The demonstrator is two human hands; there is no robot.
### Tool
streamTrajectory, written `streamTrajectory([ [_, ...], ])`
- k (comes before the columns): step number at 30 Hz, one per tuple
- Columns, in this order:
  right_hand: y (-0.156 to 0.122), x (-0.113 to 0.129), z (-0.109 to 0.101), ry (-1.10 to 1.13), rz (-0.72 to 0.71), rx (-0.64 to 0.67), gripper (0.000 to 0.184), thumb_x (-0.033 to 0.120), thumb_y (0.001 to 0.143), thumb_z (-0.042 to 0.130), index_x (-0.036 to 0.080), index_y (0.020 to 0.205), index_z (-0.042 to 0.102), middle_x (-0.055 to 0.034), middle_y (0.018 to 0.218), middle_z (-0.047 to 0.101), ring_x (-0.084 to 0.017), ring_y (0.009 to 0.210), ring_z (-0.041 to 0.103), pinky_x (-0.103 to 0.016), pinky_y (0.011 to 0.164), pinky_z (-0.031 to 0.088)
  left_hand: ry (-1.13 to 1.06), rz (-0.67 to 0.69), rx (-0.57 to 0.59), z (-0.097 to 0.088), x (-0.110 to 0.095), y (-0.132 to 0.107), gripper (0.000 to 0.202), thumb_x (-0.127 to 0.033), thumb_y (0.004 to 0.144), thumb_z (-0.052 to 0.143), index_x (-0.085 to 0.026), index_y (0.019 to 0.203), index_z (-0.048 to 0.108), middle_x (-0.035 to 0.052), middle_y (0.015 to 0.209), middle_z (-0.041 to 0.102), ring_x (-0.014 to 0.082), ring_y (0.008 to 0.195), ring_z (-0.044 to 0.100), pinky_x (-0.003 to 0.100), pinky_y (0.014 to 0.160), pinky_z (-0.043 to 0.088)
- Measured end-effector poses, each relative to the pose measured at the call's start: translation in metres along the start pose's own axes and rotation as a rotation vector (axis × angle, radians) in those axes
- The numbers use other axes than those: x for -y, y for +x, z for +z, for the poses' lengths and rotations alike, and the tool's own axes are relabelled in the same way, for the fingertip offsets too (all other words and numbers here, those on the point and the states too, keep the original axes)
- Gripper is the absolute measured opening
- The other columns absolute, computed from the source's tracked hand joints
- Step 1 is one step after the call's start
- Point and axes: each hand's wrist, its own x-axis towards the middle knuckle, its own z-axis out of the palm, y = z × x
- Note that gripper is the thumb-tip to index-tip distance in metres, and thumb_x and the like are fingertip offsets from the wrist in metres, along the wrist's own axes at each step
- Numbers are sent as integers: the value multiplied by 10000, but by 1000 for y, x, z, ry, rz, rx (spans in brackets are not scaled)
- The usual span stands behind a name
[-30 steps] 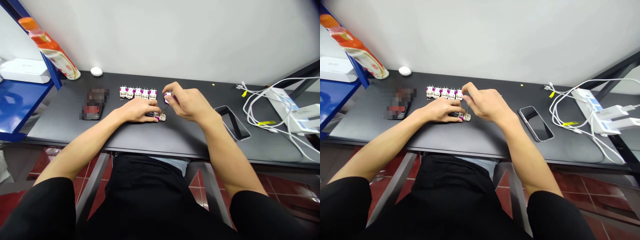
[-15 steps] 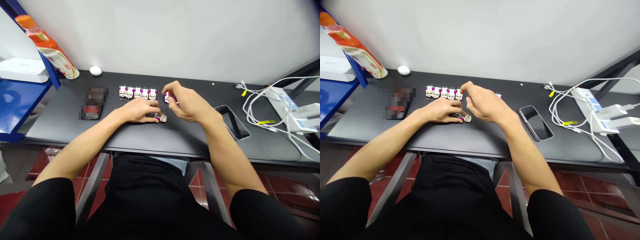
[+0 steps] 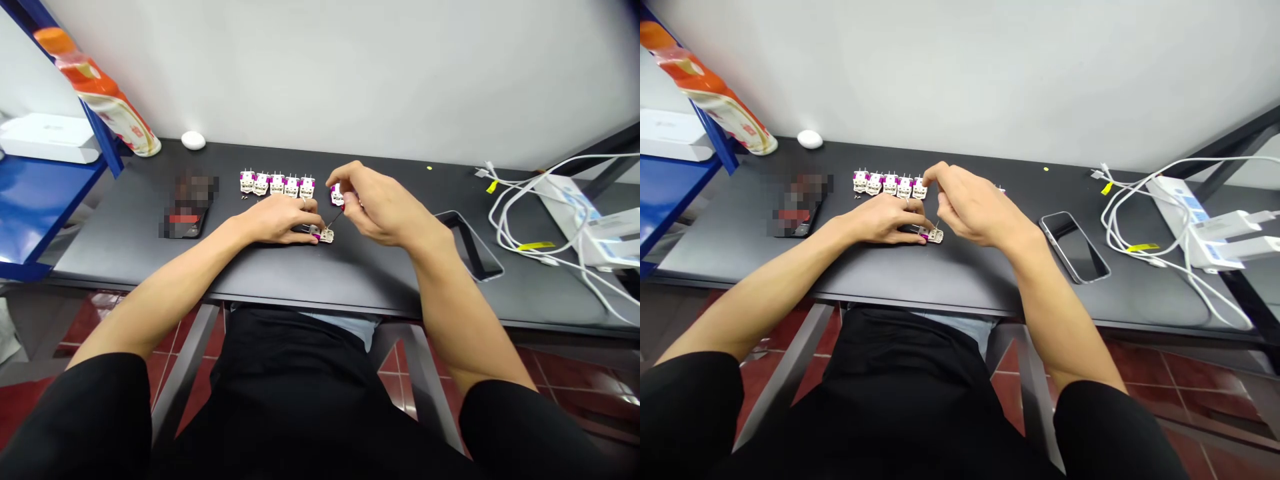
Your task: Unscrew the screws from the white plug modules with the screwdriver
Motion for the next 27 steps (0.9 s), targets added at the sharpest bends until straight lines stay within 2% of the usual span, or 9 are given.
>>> streamTrajectory([
  [4, 0, 0, -1, -77, 79, 44, 362, 369, 1146, 419, 219, 1379, 651, -48, 851, 764, -259, 727, 672, -383, 764, 516, -9, 3, -16, 1, 1, -1, 326, -475, 1130, 706, -281, 1347, 852, 79, 1151, 798, 171, 767, 692, 309, 718, 453],
  [6, 1, 2, -2, -87, 94, 60, 363, 363, 1150, 404, 216, 1375, 648, -32, 799, 735, -246, 665, 626, -369, 719, 482, -11, 5, -15, 1, 1, -1, 332, -480, 1134, 701, -281, 1353, 852, 80, 1155, 799, 169, 757, 684, 311, 716, 455],
  [14, -1, 6, -5, 58, 46, 94, 324, 285, 1093, 463, 245, 1383, 603, -85, 1085, 791, -242, 821, 676, -382, 795, 534, -6, 10, -22, 1, 2, -1, 343, -499, 1124, 695, -286, 1344, 851, 73, 1139, 801, 169, 764, 698, 308, 701, 465],
  [16, -1, 5, -5, 41, 49, 86, 316, 300, 1096, 470, 245, 1373, 615, -84, 1067, 794, -247, 827, 679, -381, 798, 531, -7, 16, -24, 1, 2, -1, 340, -493, 1127, 695, -285, 1345, 851, 75, 1141, 800, 167, 766, 698, 305, 703, 463],
  [20, 1, 3, -6, -44, 99, 96, 345, 404, 1143, 438, 220, 1344, 649, -71, 907, 770, -271, 769, 675, -385, 787, 512, 21, 22, -32, 2, 2, -1, 333, -489, 1126, 698, -285, 1340, 853, 73, 1137, 797, 164, 758, 696, 309, 695, 456],
  [22, 1, 4, -7, -40, 119, 113, 364, 394, 1153, 406, 216, 1359, 648, -64, 874, 764, -267, 741, 670, -378, 773, 504, 29, 24, -28, 3, 3, -1, 338, -490, 1129, 695, -284, 1348, 850, 73, 1141, 796, 161, 749, 691, 310, 690, 452],
  [27, 0, 5, -9, 55, 86, 94, 347, 302, 1114, 413, 237, 1400, 599, -75, 1008, 782, -252, 803, 694, -381, 792, 533, 20, 22, -27, 1, 2, -1, 317, -469, 1127, 712, -297, 1354, 852, 69, 1149, 796, 155, 733, 677, 301, 685, 431],
])
